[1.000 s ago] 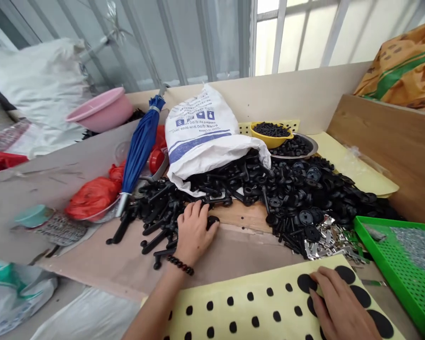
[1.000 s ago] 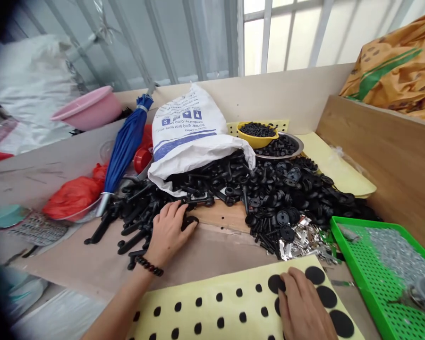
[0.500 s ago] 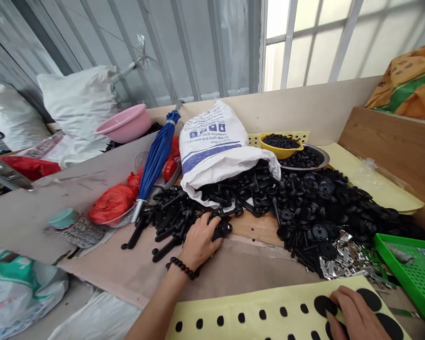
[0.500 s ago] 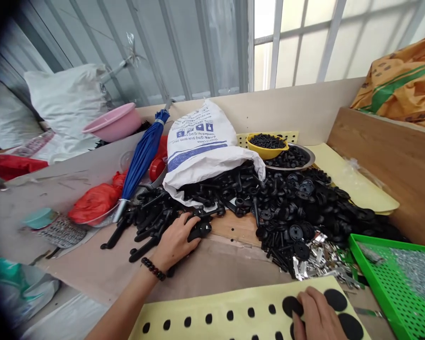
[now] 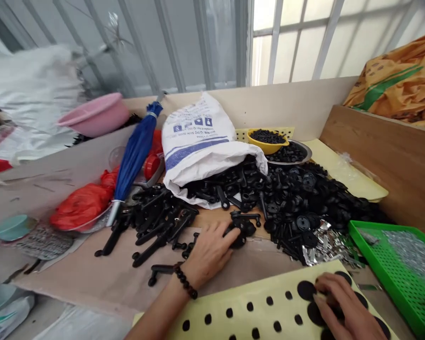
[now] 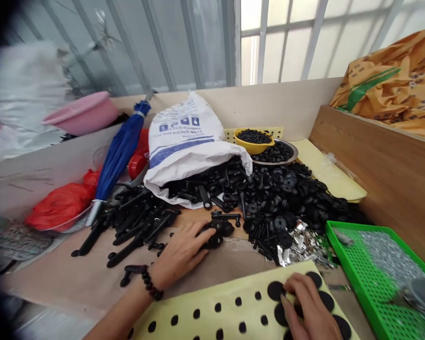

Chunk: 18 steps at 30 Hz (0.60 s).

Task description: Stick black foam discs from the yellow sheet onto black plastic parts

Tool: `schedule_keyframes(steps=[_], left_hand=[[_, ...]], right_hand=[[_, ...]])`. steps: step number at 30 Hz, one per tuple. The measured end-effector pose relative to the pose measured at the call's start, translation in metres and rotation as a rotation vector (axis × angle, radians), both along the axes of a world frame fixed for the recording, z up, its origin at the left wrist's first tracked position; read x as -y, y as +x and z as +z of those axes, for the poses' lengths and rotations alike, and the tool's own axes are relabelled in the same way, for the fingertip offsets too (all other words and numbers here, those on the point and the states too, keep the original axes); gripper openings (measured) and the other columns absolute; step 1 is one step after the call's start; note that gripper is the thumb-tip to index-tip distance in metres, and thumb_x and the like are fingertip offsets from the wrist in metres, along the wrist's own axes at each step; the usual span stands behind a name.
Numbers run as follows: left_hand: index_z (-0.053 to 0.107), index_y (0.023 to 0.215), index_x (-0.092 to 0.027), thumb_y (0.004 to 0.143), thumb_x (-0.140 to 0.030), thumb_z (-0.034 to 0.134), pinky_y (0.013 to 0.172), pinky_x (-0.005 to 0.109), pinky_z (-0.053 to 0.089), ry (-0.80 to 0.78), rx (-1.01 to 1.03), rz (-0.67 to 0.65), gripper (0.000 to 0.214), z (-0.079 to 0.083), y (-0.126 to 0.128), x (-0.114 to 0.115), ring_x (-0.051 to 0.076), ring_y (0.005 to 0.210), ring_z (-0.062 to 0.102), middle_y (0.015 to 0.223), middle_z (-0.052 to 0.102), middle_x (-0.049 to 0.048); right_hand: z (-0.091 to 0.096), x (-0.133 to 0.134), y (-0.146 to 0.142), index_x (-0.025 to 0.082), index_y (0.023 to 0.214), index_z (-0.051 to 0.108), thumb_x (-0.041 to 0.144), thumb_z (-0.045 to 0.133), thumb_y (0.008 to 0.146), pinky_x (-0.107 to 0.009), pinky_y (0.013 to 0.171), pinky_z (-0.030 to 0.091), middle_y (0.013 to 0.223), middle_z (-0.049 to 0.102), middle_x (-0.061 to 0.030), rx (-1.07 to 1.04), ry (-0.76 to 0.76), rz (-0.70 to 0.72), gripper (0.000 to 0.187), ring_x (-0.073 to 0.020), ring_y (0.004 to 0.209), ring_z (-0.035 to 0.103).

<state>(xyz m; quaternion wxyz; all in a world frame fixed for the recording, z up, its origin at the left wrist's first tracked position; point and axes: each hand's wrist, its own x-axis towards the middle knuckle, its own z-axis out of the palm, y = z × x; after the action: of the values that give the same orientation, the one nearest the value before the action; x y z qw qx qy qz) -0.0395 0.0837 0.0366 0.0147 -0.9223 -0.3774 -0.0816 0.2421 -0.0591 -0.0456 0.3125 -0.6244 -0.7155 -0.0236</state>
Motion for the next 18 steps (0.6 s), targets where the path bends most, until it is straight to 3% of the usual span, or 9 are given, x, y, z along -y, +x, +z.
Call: schedule_keyframes(steps=[3,8,10,14,18], left_hand=[[0.05,0.12,-0.02,0.083,-0.016,0.05,0.087,0.047,0.039,0.059,0.066,0.007,0.037,0.003,0.013,0.01,0.033,0.116,0.039,0.131,0.044,0.0144],[0.053,0.108,-0.018,0.081,-0.011,0.046,0.081,0.038,0.042,-0.148,0.072,-0.339,0.028,-0.007,0.061,0.056,0.025,0.102,0.047,0.117,0.053,0.0103],[0.052,0.105,-0.018,0.082,-0.01,0.046,0.075,0.035,0.043,-0.181,0.02,-0.397,0.026,-0.017,0.08,0.07,0.023,0.094,0.049,0.111,0.054,0.0089],[0.05,0.106,-0.017,0.087,-0.011,0.042,0.069,0.035,0.041,-0.13,-0.03,-0.38,0.022,-0.035,0.1,0.074,0.022,0.088,0.048,0.103,0.054,0.0085],[0.049,0.105,-0.018,0.088,-0.013,0.042,0.068,0.036,0.04,-0.108,-0.036,-0.364,0.02,-0.038,0.102,0.071,0.022,0.087,0.047,0.102,0.052,0.0078]], right_hand=[[0.005,0.002,-0.001,0.021,0.099,0.052,0.028,0.044,0.088,-0.025,0.066,0.056,0.1,0.059,-0.0084,0.052,-0.003,-0.077,0.015,-0.0177,0.08,0.066],[0.005,0.002,-0.012,0.017,0.097,0.055,0.022,0.041,0.088,-0.037,0.072,0.052,0.1,0.058,-0.0126,0.163,-0.033,-0.135,0.017,-0.0251,0.09,0.06],[0.006,0.002,-0.017,0.017,0.095,0.055,0.018,0.041,0.087,-0.038,0.073,0.051,0.101,0.058,-0.0134,0.172,-0.05,-0.133,0.017,-0.0257,0.091,0.058],[0.014,0.001,-0.022,0.017,0.089,0.054,0.017,0.04,0.087,-0.038,0.072,0.05,0.097,0.058,-0.0129,0.099,-0.095,-0.139,0.014,-0.026,0.088,0.058],[0.022,0.003,-0.021,0.019,0.086,0.052,0.018,0.039,0.088,-0.034,0.074,0.05,0.097,0.056,-0.0103,-0.029,-0.16,-0.077,0.014,-0.0224,0.087,0.059]])
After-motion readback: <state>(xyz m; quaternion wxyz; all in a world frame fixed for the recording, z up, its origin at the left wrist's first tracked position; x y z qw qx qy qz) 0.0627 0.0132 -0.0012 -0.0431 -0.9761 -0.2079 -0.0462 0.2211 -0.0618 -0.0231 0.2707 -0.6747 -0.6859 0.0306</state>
